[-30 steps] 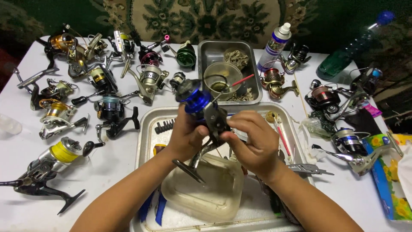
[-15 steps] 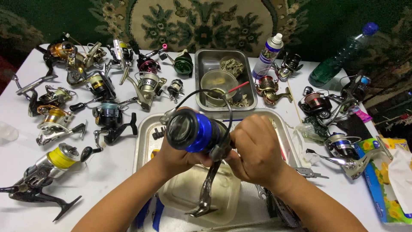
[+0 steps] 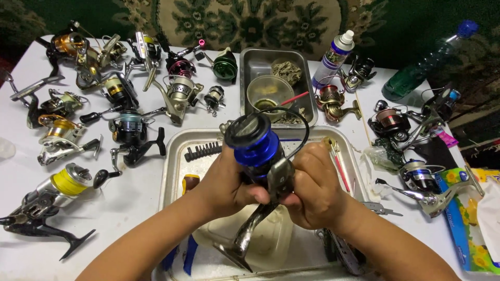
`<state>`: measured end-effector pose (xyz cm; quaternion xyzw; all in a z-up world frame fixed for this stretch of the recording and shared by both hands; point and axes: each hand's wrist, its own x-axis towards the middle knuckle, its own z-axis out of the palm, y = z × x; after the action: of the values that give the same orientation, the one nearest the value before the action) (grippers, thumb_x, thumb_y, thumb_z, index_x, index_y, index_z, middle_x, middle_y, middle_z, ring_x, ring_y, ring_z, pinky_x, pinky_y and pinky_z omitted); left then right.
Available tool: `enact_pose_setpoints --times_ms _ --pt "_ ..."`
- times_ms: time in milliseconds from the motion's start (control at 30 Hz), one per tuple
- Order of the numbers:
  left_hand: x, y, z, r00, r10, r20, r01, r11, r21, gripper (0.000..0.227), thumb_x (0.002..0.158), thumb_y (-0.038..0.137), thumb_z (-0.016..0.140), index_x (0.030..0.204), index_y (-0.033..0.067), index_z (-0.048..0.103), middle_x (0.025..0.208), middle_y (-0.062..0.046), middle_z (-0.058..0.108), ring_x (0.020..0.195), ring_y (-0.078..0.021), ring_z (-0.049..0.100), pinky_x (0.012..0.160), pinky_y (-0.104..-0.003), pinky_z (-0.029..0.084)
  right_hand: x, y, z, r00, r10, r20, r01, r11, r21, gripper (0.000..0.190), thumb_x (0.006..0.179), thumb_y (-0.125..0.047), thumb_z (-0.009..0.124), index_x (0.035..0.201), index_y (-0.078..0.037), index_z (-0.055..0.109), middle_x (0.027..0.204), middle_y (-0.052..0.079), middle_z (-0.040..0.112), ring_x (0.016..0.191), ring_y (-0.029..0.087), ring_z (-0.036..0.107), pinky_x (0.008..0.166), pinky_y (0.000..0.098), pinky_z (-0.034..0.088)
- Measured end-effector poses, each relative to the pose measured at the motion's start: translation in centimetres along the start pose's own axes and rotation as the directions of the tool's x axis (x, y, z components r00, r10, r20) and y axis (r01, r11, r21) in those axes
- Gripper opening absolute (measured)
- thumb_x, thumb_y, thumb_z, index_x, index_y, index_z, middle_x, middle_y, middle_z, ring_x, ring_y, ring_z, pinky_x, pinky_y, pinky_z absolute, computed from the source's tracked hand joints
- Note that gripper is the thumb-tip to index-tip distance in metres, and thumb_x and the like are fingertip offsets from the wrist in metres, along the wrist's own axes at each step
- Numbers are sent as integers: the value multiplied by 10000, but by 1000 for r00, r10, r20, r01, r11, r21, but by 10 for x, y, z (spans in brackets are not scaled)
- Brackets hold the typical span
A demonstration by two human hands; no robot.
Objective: The person disassembles and reassembles fishing reels on a cluttered workbench. They use pliers and screwdrivers to remove and attach components, including the handle and spool, while working over a metal tray.
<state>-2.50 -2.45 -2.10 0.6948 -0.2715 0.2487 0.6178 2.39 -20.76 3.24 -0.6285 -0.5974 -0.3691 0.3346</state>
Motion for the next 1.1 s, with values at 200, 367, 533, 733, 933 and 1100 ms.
enact_pose_setpoints --times_ms 200,367,533,733,933,1100 --pt "9 21 -2 997 -73 19 73 997 18 889 914 648 626 1337 -71 321 1021 -217 687 936 -300 658 992 -586 518 -8 2 -1 1000 -17 -5 17 1000 1 530 1073 -428 346 683 -90 466 683 67 409 609 284 471 620 406 444" --pt "6 -19 -11 969 -233 -86 225 970 -87 946 875 699 617 1478 30 327 1335 -144 600 1229 -229 574 1093 -454 457 23 11 -22 967 137 215 -145 989 23 541 1070 -464 323 773 -38 476 721 103 382 652 310 407 638 440 358" --pt "-16 -41 -45 834 -460 -303 523 835 170 575 1006 373 489 1517 145 357 713 87 460 613 -53 410 517 -287 381 4 25 -65 874 349 337 -388 920 52 585 1098 -443 261 836 -40 595 783 91 600 730 209 586 672 318 477" --pt "-9 -11 -54 965 -131 -226 179 962 209 695 1074 655 356 1450 71 353 1328 -118 496 1250 -227 509 1120 -373 446 -57 11 -117 599 584 548 -491 809 -324 491 954 46 577 1423 -99 568 930 90 724 726 224 656 675 402 547" --pt "-26 -29 -54 925 -236 -299 279 954 109 780 1029 705 434 1549 136 313 1375 -108 541 1316 -242 524 1150 -403 455 -111 -34 -124 229 635 738 -435 745 -506 852 917 -690 521 1554 -136 403 1531 178 468 1373 350 449 1104 568 389" --pt "-28 -40 -51 949 -180 -260 235 952 196 645 1086 614 400 1518 142 314 1358 -143 545 1250 -269 550 1093 -429 484 -130 -38 -120 190 726 661 -359 678 -641 1209 717 -798 755 1614 -136 287 1511 176 437 1415 410 372 1069 561 381"
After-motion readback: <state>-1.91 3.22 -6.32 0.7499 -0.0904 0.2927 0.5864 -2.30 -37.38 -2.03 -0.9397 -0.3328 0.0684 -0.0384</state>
